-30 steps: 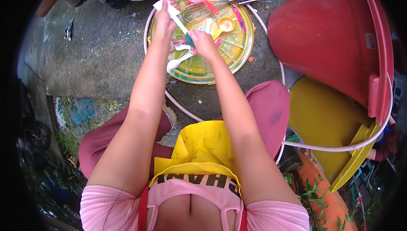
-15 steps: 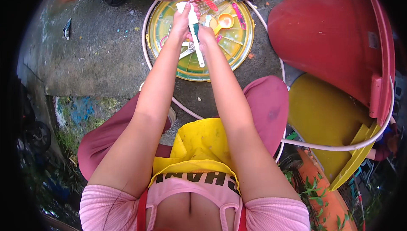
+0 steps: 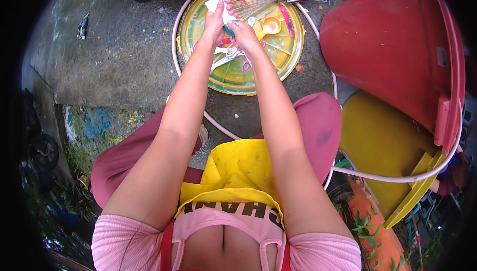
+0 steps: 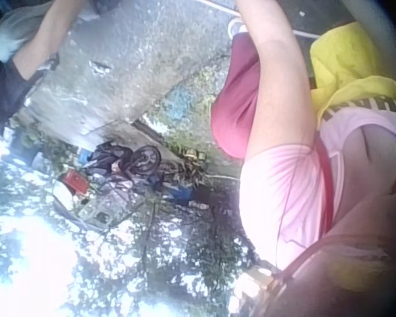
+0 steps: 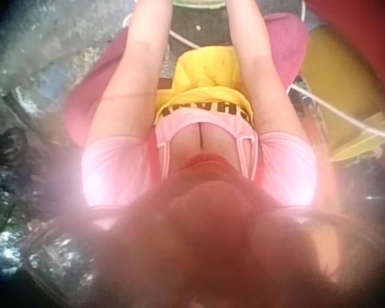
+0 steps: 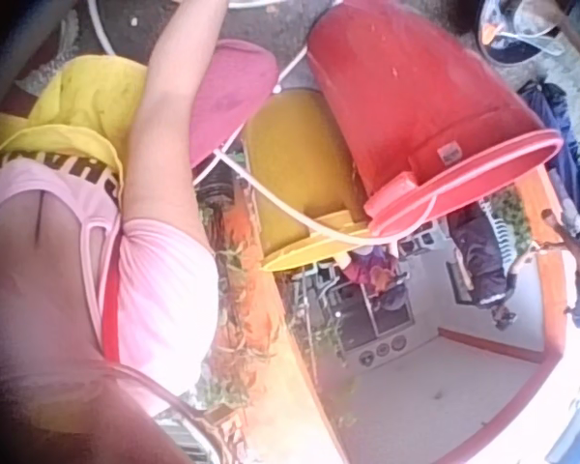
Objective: The person washes kitchen utensils including measuring spoons, a whisk, and a metal scraper using a sponge and water in a tray.
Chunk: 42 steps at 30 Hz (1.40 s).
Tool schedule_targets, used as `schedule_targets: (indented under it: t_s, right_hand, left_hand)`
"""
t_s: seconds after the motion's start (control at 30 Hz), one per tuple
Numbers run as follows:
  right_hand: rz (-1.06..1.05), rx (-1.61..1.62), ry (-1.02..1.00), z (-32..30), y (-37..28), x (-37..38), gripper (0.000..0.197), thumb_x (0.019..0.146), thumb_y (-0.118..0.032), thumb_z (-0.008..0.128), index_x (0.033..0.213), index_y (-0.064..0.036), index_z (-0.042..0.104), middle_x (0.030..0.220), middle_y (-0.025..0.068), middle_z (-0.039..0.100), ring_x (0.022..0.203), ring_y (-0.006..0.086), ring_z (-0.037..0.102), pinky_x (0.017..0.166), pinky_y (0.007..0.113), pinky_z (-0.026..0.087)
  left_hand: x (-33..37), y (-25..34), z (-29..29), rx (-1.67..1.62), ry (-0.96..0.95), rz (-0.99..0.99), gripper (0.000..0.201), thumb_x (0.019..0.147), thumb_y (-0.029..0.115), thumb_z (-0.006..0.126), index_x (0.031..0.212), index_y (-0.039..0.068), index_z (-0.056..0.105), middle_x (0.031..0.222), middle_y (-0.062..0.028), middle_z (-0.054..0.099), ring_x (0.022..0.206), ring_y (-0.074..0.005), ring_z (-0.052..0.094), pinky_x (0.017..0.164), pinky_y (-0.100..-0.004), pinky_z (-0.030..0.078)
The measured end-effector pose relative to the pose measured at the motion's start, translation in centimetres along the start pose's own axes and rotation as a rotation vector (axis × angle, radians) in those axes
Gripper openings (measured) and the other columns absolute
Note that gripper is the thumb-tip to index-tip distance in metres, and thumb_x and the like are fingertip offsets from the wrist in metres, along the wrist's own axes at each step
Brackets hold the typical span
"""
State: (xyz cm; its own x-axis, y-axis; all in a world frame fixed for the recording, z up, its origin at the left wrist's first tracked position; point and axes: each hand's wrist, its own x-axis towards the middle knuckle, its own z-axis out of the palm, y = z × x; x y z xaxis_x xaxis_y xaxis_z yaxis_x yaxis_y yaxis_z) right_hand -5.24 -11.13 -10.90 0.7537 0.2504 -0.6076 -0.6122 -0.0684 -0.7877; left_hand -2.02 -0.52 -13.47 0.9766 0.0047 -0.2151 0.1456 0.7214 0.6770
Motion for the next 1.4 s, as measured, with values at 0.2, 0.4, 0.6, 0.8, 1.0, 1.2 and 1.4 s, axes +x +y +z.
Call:
schedule_targets:
  t_s: [0.2,0.4,0.6,0.8,1.0,1.2,1.4]
  right_hand:
    - [-0.151,-0.306,0.098,2.2,2.7,-3.5,0.025,0.091,-0.028,0.048,0.088,-0.0051,0.057,0.06,0.0022,0.055,0.044,0.0083,0.051,0.037,0.023,0.034]
    - [-0.151,0.045,-0.02,1.8,1.3,-0.8,0.019,0.087,-0.016,0.053,0.093,0.0013,0.058,0.07,0.0075,0.062,0.051,0.0148,0.061,0.048,0.024,0.046]
    - [-0.112,-0.157,0.126,2.1,2.8,-1.1,0.027,0.089,-0.025,0.051,0.086,0.0001,0.058,0.061,0.0085,0.057,0.042,0.0135,0.052,0.04,0.026,0.041]
    - [-0.057,-0.361,0.147,4.1,5.0,-5.5,0.031,0.089,-0.032,0.05,0.088,-0.0015,0.059,0.059,0.0088,0.057,0.046,0.0159,0.057,0.041,0.029,0.044]
    - [-0.111,-0.335,0.168,2.9,3.0,-2.1,0.034,0.09,-0.034,0.048,0.085,-0.0021,0.059,0.056,0.0105,0.056,0.048,0.0193,0.058,0.049,0.035,0.047]
    - [-0.15,-0.481,0.234,4.7,4.6,-6.1,0.037,0.092,-0.03,0.044,0.075,-0.0006,0.057,0.05,0.0137,0.052,0.048,0.0209,0.058,0.05,0.037,0.046]
    - [-0.211,-0.045,0.18,3.1,4.1,-4.1,0.034,0.092,-0.029,0.045,0.075,0.0002,0.054,0.057,0.0043,0.05,0.045,0.0119,0.047,0.044,0.027,0.042]
  left_hand:
    - [0.8,1.8,-2.8,-0.034,0.089,0.001,0.021,0.095,0.022,0.043,0.096,0.001,0.046,0.074,-0.0036,0.046,0.064,-0.0127,0.045,0.059,-0.0279,0.045]
    - [0.7,1.0,-1.3,0.09,0.015,-0.042,0.021,0.095,0.022,0.043,0.095,0.002,0.046,0.073,-0.0028,0.046,0.061,-0.0116,0.044,0.056,-0.0259,0.043]
    - [-0.4,0.2,-1.2,0.043,0.062,-0.099,0.021,0.095,0.022,0.04,0.093,0.002,0.047,0.071,-0.003,0.046,0.061,-0.012,0.045,0.055,-0.026,0.043]
    - [0.7,3.4,-6.4,0.019,0.258,0.03,0.023,0.097,0.022,0.035,0.094,0.002,0.046,0.071,-0.0034,0.045,0.058,-0.0106,0.042,0.053,-0.0267,0.041]
    - [0.4,0.3,-2.5,-0.075,0.148,-0.04,0.022,0.096,0.021,0.038,0.094,0.001,0.046,0.072,-0.0061,0.046,0.059,-0.0131,0.043,0.053,-0.0273,0.04]
    - [1.4,3.2,-6.4,-0.1,0.31,0.011,0.028,0.097,0.025,0.034,0.092,0.0,0.045,0.071,-0.0053,0.045,0.057,-0.0133,0.042,0.052,-0.0274,0.041]
    - [2.5,3.7,-4.8,-0.154,0.25,0.13,0.027,0.097,0.024,0.035,0.093,0.0,0.045,0.072,-0.0057,0.045,0.058,-0.0137,0.041,0.053,-0.0282,0.04]
